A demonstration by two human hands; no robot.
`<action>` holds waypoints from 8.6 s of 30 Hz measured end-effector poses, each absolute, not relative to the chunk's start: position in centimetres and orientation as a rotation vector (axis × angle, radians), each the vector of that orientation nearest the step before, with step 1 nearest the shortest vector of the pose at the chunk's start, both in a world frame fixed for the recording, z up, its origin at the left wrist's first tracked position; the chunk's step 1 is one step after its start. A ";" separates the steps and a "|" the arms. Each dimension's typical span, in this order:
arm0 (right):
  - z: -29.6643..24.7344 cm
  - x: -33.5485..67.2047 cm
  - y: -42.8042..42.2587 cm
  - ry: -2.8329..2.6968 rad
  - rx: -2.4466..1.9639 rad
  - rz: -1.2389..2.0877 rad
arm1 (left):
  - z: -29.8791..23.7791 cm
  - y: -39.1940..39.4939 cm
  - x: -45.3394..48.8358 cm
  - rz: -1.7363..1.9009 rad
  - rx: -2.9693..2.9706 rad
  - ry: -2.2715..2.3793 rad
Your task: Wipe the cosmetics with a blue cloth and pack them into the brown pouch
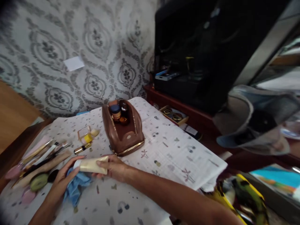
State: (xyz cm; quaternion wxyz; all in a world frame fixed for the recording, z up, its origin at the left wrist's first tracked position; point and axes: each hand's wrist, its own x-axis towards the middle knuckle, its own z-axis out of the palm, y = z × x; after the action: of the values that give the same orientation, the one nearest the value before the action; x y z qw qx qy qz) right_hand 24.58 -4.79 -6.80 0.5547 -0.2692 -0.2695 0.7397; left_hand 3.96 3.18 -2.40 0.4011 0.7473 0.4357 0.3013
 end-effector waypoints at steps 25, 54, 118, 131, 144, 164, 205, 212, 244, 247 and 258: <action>-6.4 24.3 -4.9 -0.763 -0.803 1.517 | 0.4 3.6 5.4 0.676 1.898 1.308; -6.1 24.3 -5.1 -0.656 -0.668 1.520 | -1.1 3.1 4.4 0.745 1.382 1.374; -4.9 24.1 -5.7 -0.945 -0.809 1.402 | 0.0 -0.7 5.1 0.402 2.531 1.161; -6.5 23.9 -5.6 -1.225 -1.024 1.107 | -1.7 -1.4 8.0 0.688 2.197 1.251; -5.1 25.1 -5.8 -1.414 -1.061 1.161 | -0.5 0.4 10.1 0.822 2.170 1.136; -7.0 25.5 -5.6 -1.606 -1.279 0.767 | -4.6 5.7 9.0 1.015 1.923 1.172; -3.2 18.9 6.0 -2.008 -1.368 0.191 | -6.6 5.7 1.8 0.785 2.860 0.811; -3.2 13.9 12.0 -2.083 -1.537 0.196 | -7.0 6.1 1.8 0.781 2.849 0.791; 0.9 1.5 25.4 -2.381 -1.868 0.233 | -5.7 6.0 1.6 0.613 2.818 0.798; 1.7 2.2 24.0 -2.420 -1.786 0.146 | -5.6 5.9 1.5 0.595 2.826 0.784; 2.2 13.0 13.2 -1.913 -1.763 0.335 | -5.9 6.7 1.3 0.920 2.246 0.766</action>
State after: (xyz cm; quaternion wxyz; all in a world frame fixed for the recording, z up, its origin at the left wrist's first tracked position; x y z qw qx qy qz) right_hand 12.97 13.16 2.20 0.2564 -0.6498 -0.7049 0.1234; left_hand 1.35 6.74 -5.91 0.2937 0.8435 0.2877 0.3456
